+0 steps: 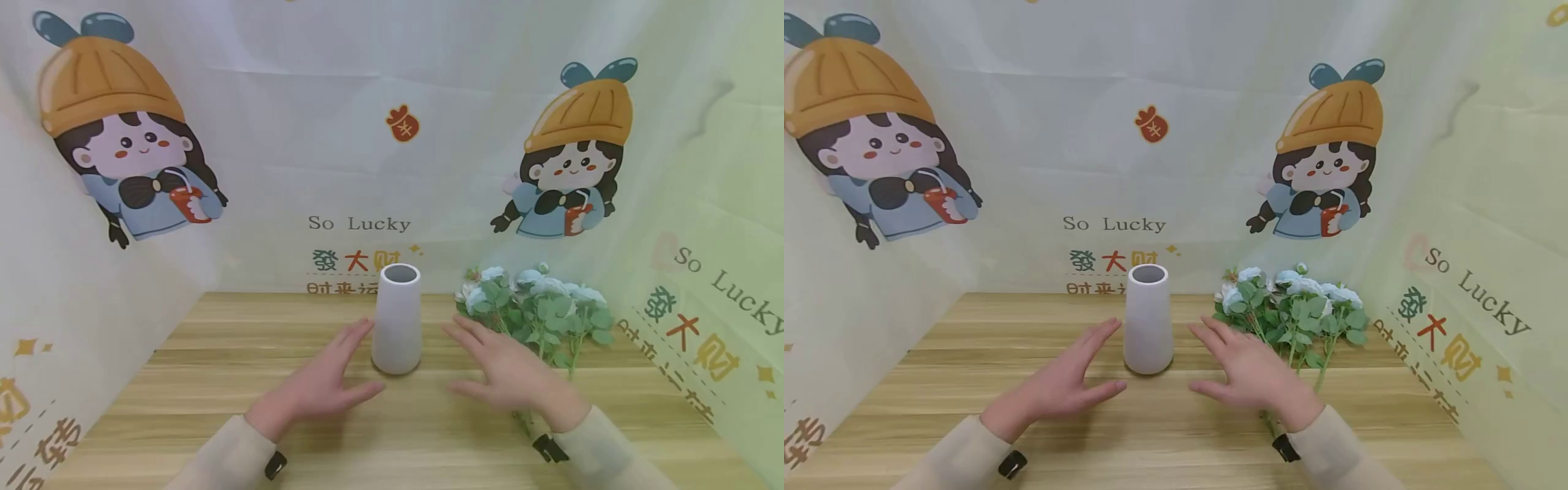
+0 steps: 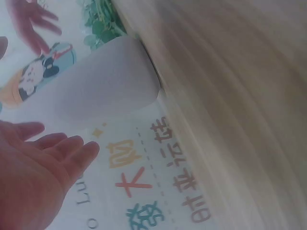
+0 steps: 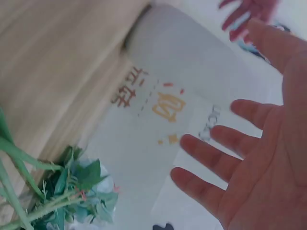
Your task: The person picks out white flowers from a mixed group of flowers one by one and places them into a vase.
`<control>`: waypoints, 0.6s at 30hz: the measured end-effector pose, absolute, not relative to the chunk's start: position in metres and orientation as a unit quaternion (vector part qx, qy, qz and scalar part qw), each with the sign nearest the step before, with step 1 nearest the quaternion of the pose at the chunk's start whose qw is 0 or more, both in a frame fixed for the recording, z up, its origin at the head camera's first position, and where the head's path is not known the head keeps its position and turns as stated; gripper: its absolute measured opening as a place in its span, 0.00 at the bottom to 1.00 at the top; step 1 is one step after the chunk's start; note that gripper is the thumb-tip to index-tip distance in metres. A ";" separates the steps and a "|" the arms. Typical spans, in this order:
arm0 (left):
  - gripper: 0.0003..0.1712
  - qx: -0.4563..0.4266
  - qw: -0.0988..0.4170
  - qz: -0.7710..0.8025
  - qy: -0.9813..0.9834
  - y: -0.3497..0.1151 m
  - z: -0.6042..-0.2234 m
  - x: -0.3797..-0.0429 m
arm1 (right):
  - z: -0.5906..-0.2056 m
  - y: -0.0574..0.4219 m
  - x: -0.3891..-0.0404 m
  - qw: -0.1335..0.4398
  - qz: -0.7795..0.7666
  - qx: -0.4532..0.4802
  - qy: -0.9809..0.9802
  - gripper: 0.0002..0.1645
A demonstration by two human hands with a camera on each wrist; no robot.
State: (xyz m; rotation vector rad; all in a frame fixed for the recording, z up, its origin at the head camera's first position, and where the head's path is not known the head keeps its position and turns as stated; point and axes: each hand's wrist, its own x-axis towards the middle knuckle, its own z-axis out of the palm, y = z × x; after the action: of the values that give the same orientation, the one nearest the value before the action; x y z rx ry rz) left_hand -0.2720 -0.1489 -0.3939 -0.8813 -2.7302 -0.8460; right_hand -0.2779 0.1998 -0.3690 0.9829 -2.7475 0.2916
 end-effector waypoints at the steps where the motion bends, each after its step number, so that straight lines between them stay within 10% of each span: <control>1: 0.60 -0.285 0.071 -0.300 -0.908 -0.148 -0.393 -0.275 | -0.367 0.202 -0.280 0.104 0.106 0.325 -0.934 0.53; 18: 0.69 -0.186 0.051 -0.406 -0.893 -0.131 -0.404 -0.330 | -0.350 0.231 -0.319 0.079 0.157 0.223 -0.959 0.41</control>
State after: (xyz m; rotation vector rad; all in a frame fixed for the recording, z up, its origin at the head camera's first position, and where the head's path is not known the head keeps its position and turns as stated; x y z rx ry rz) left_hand -0.3302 -0.1307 -0.4035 -0.5650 -2.7194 -1.2369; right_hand -0.3193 0.2313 -0.3503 0.6671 -2.8694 0.4698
